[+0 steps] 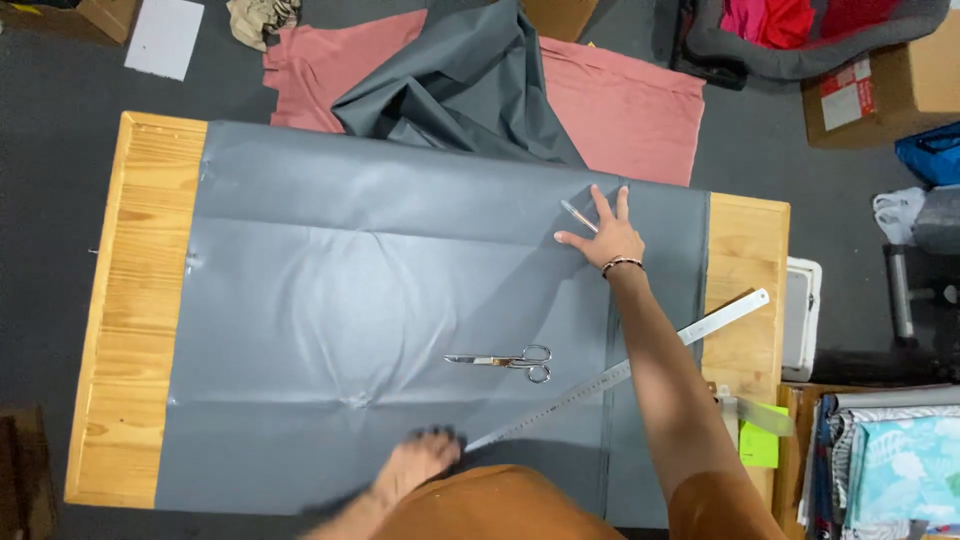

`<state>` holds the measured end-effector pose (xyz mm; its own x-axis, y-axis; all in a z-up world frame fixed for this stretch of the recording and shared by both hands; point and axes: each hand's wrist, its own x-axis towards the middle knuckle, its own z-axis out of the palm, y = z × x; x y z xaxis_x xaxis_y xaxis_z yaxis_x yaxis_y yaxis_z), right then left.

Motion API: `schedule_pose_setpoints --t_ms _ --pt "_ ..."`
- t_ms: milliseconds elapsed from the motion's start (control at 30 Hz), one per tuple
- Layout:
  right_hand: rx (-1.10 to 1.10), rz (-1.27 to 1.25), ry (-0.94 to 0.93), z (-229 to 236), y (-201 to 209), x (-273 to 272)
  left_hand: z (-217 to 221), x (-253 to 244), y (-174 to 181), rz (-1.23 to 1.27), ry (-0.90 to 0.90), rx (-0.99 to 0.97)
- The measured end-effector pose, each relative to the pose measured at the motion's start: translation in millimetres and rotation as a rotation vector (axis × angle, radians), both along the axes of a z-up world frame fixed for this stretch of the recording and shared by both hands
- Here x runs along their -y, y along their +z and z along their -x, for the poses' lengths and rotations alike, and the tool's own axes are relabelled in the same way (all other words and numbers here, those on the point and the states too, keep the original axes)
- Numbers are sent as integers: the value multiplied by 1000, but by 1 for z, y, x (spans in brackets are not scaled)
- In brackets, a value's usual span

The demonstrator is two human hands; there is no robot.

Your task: The person measures and marks a large piece of gray fabric on a wooden table using a metal ruler and a pencil. They draw straight lines along the ruler's edge and then fold the fabric to align the marked sections.

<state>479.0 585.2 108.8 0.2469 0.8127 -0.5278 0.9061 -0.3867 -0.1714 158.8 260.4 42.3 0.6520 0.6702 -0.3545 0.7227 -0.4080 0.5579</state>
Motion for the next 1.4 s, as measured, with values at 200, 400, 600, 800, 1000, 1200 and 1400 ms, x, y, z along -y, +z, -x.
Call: schedule_pose_setpoints --t_ms 200,400,600,800,1000,1200,1400 --pt "-19 -55 10 3 -1 2 4 84 -39 201 359 -61" --pt "29 -21 10 5 -1 3 9 92 -86 249 329 -158" --pt "52 65 20 4 5 -3 30 -1 3 222 355 -135" --pt "87 66 181 -18 -3 -19 56 -174 42 -70 459 -38" --pt "77 115 204 -17 7 -28 51 -310 19 -31 384 -13" --pt "130 64 237 -22 -17 -28 47 -375 -57 -93 357 -64" --pt "57 -67 167 -21 -50 -11 69 -347 -30 -230 739 369"
